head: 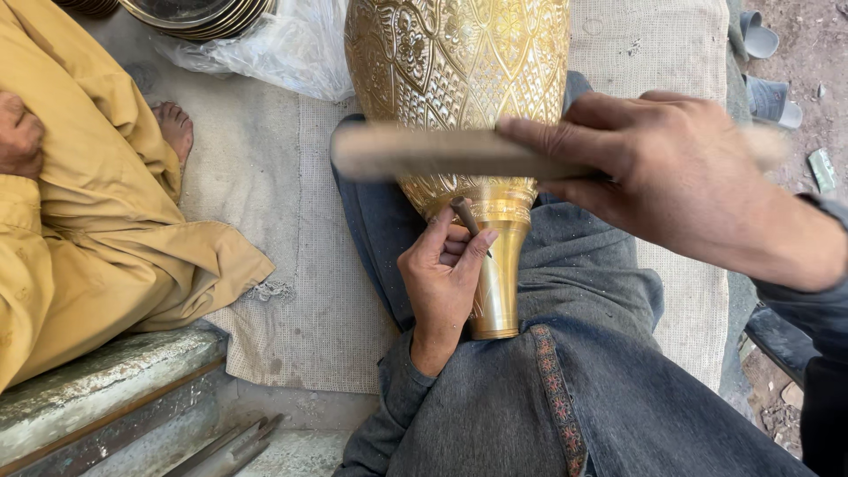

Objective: The person sits on the ground with a large engraved brass vase on their lap and decorates its narrow neck, holding a chisel against the metal and striking it with a wooden mallet to cut decorative patterns, repositioning the chisel repeatedly around the band. At the end they rest a hand on the vase.

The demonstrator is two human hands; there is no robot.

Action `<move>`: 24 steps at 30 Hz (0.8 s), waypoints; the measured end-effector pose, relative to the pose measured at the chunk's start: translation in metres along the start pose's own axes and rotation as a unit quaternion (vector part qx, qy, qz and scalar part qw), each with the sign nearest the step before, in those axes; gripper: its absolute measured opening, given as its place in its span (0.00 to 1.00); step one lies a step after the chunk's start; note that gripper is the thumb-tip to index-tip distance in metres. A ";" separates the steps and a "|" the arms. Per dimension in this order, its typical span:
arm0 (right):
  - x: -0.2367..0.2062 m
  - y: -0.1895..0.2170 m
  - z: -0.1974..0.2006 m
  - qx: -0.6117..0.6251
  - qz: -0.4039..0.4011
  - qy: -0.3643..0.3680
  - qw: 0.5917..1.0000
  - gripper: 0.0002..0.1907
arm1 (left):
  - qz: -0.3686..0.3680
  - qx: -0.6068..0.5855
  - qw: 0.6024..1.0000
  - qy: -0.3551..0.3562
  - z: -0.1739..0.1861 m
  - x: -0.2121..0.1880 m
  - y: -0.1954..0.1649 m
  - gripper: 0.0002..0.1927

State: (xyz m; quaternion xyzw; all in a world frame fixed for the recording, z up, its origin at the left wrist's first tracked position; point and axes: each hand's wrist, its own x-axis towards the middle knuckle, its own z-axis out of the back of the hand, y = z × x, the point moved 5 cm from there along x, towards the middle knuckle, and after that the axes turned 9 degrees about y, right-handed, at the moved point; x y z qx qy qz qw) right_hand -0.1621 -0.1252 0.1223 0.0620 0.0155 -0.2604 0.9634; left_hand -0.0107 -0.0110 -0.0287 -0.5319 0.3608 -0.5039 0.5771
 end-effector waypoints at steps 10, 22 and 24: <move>-0.011 -0.015 -0.020 0.032 -0.055 0.116 0.991 0.29 | -0.013 -0.002 1.000 0.012 -0.002 0.000 -0.001 0.21; -0.022 -0.014 -0.010 -0.010 -0.020 -0.054 0.998 0.33 | 0.005 0.020 0.999 0.032 -0.002 0.001 -0.003 0.25; -0.022 -0.019 -0.027 -0.018 -0.062 0.116 0.991 0.31 | -0.005 0.017 0.999 0.029 -0.002 0.002 -0.005 0.26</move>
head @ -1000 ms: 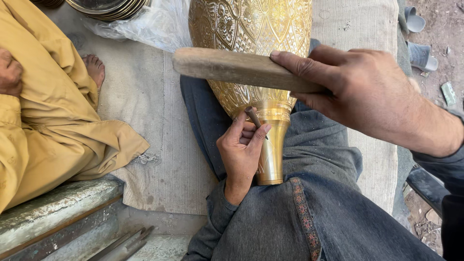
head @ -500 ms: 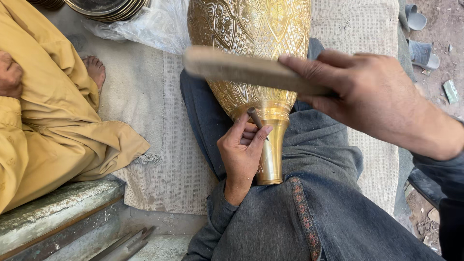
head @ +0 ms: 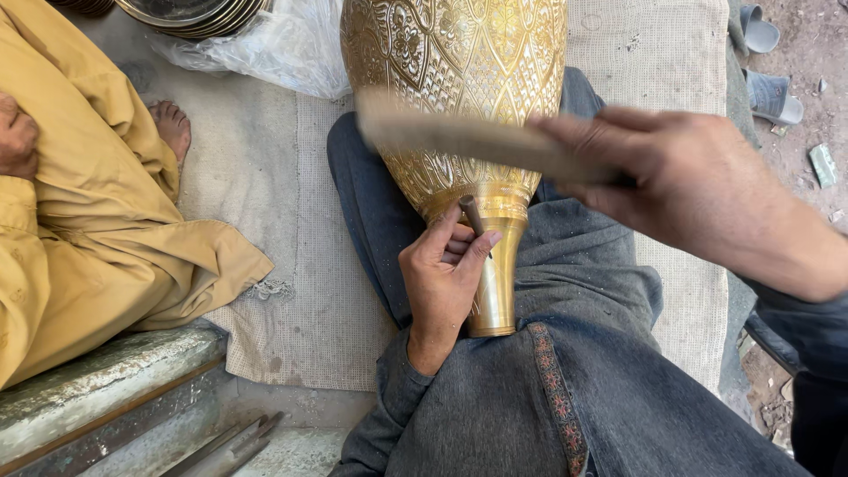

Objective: The person sits on the ground with a large engraved brass vase on their lap and decorates its narrow neck, holding a chisel against the metal and striking it with a wooden mallet to cut decorative patterns, repositioning the chisel repeatedly around the band. At the end they rest a hand on the vase.

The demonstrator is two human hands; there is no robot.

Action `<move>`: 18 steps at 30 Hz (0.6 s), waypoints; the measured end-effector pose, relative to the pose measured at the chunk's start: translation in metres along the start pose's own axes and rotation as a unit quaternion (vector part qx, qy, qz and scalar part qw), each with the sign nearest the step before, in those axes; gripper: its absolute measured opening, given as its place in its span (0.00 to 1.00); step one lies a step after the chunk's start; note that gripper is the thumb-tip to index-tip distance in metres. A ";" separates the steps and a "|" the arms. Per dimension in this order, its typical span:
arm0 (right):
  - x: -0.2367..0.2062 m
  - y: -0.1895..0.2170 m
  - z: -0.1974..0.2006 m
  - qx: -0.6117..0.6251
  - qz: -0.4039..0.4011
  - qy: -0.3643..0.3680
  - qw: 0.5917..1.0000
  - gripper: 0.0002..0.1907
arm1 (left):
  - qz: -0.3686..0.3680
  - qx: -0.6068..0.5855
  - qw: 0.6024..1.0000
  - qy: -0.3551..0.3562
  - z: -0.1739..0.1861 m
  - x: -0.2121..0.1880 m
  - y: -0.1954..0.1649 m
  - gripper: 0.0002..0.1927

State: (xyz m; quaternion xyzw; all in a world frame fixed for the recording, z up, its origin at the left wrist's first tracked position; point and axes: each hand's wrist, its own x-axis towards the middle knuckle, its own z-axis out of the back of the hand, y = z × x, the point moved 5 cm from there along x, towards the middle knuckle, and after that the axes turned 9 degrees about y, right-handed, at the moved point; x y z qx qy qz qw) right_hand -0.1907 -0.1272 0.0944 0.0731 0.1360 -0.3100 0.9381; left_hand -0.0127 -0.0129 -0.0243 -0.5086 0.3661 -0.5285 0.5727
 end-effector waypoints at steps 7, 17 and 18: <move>-0.006 -0.003 0.007 0.159 -0.015 -0.090 0.983 0.34 | 0.008 -0.002 1.000 0.014 -0.001 -0.001 -0.001 0.24; -0.011 -0.003 -0.008 -0.002 -0.004 -0.018 1.000 0.32 | 0.011 0.013 0.999 0.040 -0.001 0.001 -0.002 0.24; -0.014 -0.002 -0.003 0.004 0.011 -0.079 0.997 0.30 | 0.019 0.012 0.999 0.045 -0.002 0.001 -0.001 0.24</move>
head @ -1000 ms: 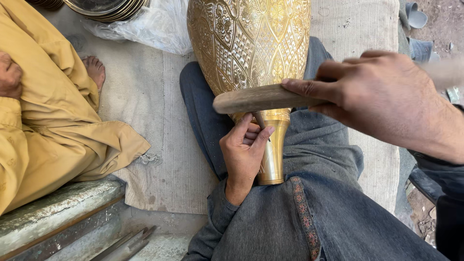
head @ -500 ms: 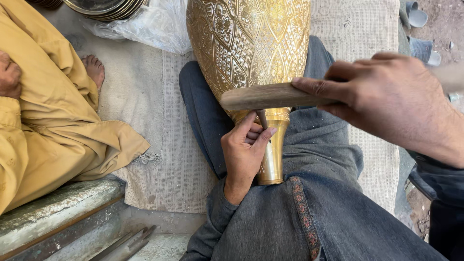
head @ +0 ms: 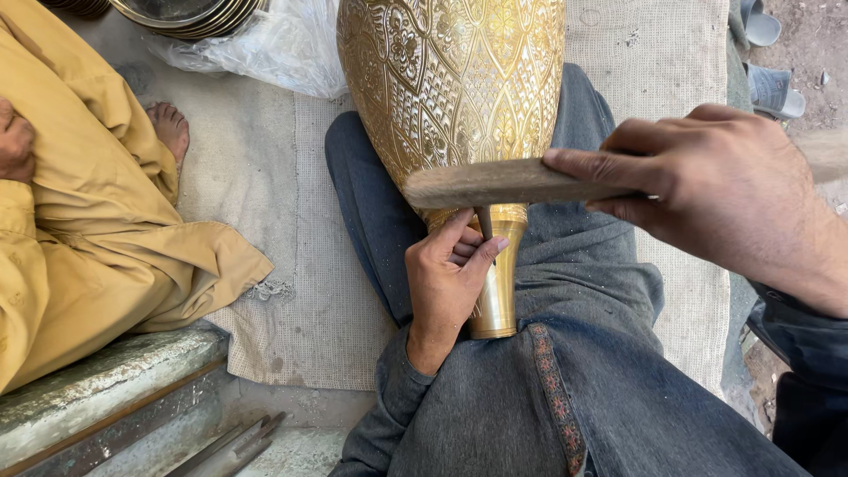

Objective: The person sits on the ground with a large engraved brass vase on their lap and decorates its narrow neck, holding a chisel against the metal and striking it with a wooden mallet to cut decorative patterns, repositioning the chisel repeatedly around the band. At the end they rest a hand on the vase.

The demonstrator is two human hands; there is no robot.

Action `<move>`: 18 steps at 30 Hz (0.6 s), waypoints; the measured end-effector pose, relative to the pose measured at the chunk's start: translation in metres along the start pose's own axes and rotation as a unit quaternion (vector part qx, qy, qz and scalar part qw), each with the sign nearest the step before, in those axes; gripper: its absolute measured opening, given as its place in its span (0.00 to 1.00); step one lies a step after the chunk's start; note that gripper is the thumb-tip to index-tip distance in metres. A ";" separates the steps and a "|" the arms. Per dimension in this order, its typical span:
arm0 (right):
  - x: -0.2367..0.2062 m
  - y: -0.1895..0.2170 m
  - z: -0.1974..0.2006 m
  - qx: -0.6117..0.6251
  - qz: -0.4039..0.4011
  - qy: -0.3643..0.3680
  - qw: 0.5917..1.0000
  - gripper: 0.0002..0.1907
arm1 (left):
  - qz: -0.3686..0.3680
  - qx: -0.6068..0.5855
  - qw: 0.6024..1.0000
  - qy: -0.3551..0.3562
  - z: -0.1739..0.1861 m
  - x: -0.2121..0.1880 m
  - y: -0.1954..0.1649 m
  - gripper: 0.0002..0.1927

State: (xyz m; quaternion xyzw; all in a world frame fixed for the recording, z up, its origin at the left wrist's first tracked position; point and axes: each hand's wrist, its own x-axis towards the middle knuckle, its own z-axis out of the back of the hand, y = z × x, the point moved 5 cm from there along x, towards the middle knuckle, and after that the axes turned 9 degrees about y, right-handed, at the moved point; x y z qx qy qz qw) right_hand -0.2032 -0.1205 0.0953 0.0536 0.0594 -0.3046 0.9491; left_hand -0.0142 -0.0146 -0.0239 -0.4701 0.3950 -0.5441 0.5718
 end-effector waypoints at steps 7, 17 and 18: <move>-0.007 -0.004 -0.012 -0.045 -0.045 0.062 0.996 0.34 | -0.014 0.018 1.000 0.003 -0.001 -0.001 0.001 0.24; -0.018 -0.011 -0.016 0.161 -0.071 -0.010 0.984 0.33 | -0.001 0.020 0.999 0.041 -0.002 0.002 -0.002 0.26; -0.020 -0.013 -0.018 0.197 -0.088 -0.008 0.976 0.33 | 0.008 0.016 0.999 0.046 -0.002 0.003 -0.002 0.25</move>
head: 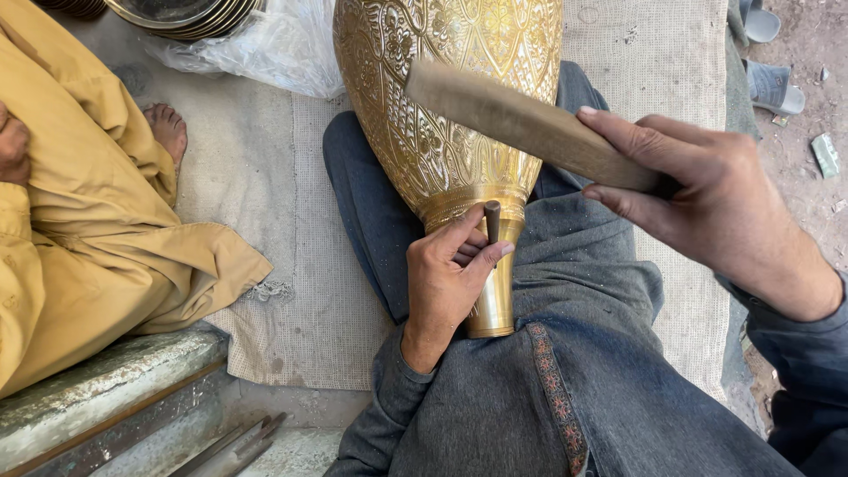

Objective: The person sits on the ground with a large engraved brass vase on their lap and decorates its narrow neck, holding a chisel against the metal and striking it with a wooden mallet to cut decorative patterns, repositioning the chisel repeatedly around the band. At the end they rest a hand on the vase.

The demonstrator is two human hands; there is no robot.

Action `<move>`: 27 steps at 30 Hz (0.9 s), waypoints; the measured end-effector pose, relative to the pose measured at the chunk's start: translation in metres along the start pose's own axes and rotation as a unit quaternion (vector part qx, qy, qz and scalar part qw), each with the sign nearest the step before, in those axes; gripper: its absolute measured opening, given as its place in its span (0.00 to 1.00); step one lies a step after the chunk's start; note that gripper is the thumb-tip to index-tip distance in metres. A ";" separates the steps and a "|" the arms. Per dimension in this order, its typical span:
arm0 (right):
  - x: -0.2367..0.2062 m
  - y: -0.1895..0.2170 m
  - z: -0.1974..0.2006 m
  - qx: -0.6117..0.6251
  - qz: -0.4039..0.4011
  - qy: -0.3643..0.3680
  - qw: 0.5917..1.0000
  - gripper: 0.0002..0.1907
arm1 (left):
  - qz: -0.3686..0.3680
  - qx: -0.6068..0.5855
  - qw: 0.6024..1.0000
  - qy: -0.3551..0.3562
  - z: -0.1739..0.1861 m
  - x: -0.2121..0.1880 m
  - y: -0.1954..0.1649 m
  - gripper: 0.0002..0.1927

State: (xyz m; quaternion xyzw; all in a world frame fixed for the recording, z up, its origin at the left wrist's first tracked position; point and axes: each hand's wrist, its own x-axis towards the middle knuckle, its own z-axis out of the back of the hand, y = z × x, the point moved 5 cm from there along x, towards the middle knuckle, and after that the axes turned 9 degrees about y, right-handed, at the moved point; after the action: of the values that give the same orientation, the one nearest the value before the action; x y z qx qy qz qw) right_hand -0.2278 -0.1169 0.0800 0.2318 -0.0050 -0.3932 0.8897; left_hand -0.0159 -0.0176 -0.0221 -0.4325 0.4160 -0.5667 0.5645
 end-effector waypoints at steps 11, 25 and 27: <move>-0.041 -0.005 -0.015 -0.095 -0.018 0.023 0.995 0.37 | 0.026 0.029 0.999 0.026 0.007 0.008 0.001 0.16; -0.101 -0.103 -0.178 0.359 -0.273 -0.062 0.890 0.22 | -0.059 0.084 0.948 0.300 -0.007 0.048 -0.027 0.28; -0.103 -0.104 -0.181 0.329 -0.269 -0.080 0.902 0.22 | -0.067 0.093 0.941 0.318 -0.011 0.052 -0.029 0.28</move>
State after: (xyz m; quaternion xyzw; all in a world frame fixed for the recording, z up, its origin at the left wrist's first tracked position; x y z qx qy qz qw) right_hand -0.3367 -0.0316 -0.1068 0.4713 -0.1425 -0.6110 0.6199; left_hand -0.0346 -0.0690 0.0041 -0.2027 0.4889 -0.7475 0.4013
